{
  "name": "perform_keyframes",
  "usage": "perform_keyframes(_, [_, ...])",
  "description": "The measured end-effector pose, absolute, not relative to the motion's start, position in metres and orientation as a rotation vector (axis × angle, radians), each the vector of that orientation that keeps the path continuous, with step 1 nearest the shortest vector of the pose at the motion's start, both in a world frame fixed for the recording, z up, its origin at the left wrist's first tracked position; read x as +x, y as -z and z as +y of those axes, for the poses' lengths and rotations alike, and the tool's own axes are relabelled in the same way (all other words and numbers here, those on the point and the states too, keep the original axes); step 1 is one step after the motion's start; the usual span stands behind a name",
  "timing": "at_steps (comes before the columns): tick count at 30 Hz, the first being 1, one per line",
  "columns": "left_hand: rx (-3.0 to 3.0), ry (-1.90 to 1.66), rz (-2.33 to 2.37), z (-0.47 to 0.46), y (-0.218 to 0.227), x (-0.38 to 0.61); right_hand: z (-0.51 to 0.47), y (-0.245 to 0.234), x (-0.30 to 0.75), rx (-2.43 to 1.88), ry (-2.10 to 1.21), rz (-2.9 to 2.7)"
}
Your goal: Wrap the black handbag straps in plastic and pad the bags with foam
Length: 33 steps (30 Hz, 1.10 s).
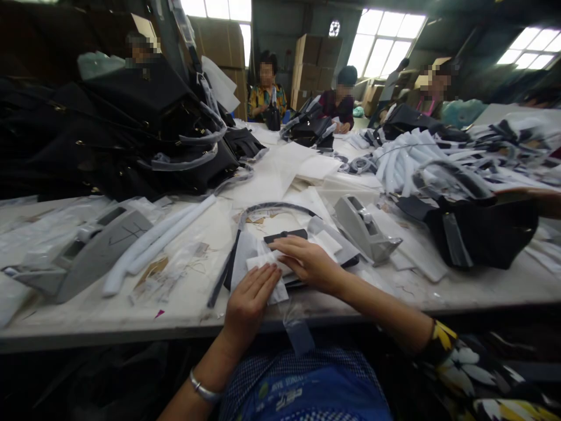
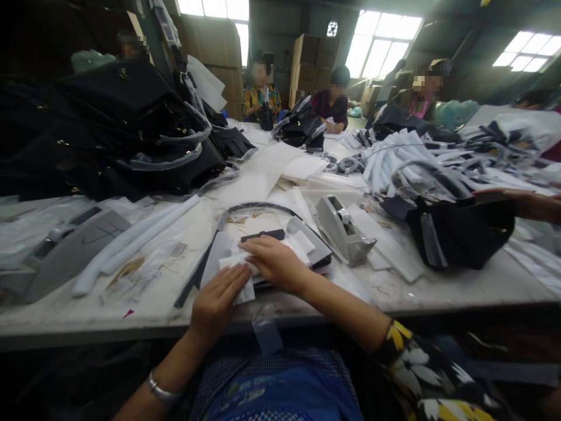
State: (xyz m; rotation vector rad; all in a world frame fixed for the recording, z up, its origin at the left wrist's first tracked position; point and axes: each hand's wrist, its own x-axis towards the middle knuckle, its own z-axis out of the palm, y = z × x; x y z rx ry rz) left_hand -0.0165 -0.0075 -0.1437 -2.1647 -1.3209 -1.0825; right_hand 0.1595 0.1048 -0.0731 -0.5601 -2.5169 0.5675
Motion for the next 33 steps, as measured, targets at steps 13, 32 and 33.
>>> perform_keyframes(13, [-2.385, 0.953, -1.339, -0.012, 0.137, -0.025, 0.014, 0.162, 0.226, -0.397, -0.139, -2.543])
perform_keyframes(32, [-2.333, 0.91, -1.296, -0.011, 0.146, -0.028, -0.026, 0.112, 0.192, -0.285, -0.395, -2.249])
perform_keyframes(33, [-2.328, 0.904, -1.293, -0.012, 0.145, -0.028, -0.018, 0.102, 0.193, -0.292, -0.408, -2.252])
